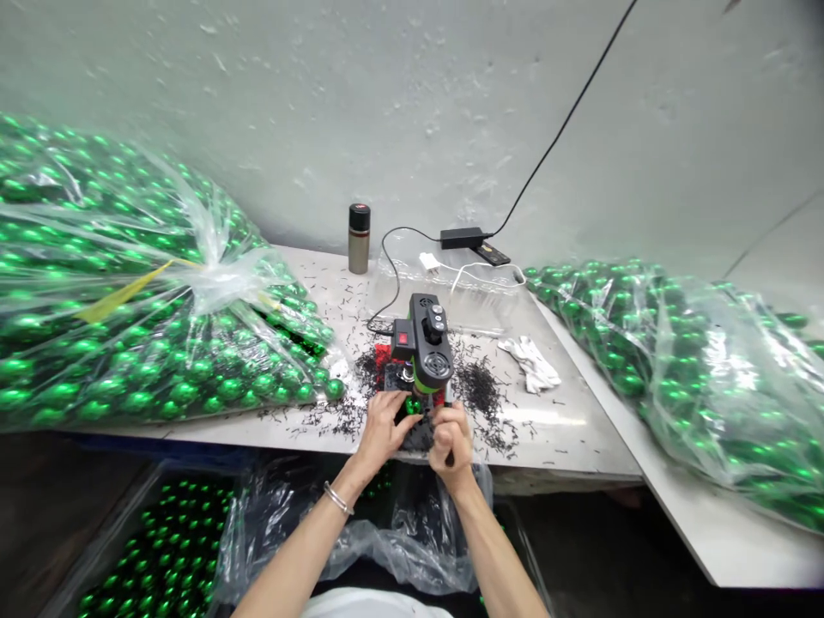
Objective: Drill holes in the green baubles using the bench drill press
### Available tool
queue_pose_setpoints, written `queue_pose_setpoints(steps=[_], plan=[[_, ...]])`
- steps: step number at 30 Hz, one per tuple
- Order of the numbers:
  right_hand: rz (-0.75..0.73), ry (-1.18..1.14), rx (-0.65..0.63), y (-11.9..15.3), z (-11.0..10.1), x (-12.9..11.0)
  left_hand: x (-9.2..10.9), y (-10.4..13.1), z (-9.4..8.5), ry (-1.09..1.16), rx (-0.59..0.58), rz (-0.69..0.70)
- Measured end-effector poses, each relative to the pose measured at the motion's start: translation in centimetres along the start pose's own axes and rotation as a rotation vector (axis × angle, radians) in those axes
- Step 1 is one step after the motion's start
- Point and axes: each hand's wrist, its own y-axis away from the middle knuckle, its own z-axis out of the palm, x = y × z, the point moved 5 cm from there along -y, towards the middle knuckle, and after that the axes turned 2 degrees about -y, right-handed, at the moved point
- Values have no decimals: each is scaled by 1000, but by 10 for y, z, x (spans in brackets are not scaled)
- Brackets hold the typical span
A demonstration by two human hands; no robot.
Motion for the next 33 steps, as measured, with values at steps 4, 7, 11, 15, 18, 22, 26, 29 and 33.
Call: queue_pose_setpoints(steps=[4,7,11,15,18,22,26,29,33], plan=[[116,-113,149,-34,-22,-18,1,3,-4,32,20,5],[285,-169,136,-56,-28,-25,1,19,-17,7,1,26],[313,-179,188,-60,-27,-29,-5,33,-52,-199,-7,83],[302,-165,243,-48,-23,-26,-24,3,-97,-519,-6,-27],[290,-158,242,-45,-22,-25,-41,-30,-116,-717,-264,-133],[289,-165,232,-44,-22,-25,-48,-44,-123,-674,-558,-149],[303,-147,250,-42,-21,-24,-52,-34,-116,-651,-639,-188],[295,-147,249,-41,-21,-24,-56,-32,-115,-582,-503,-254],[265,-151,228,-42,-22,-25,-60,-33,-118,7,-222,-407]])
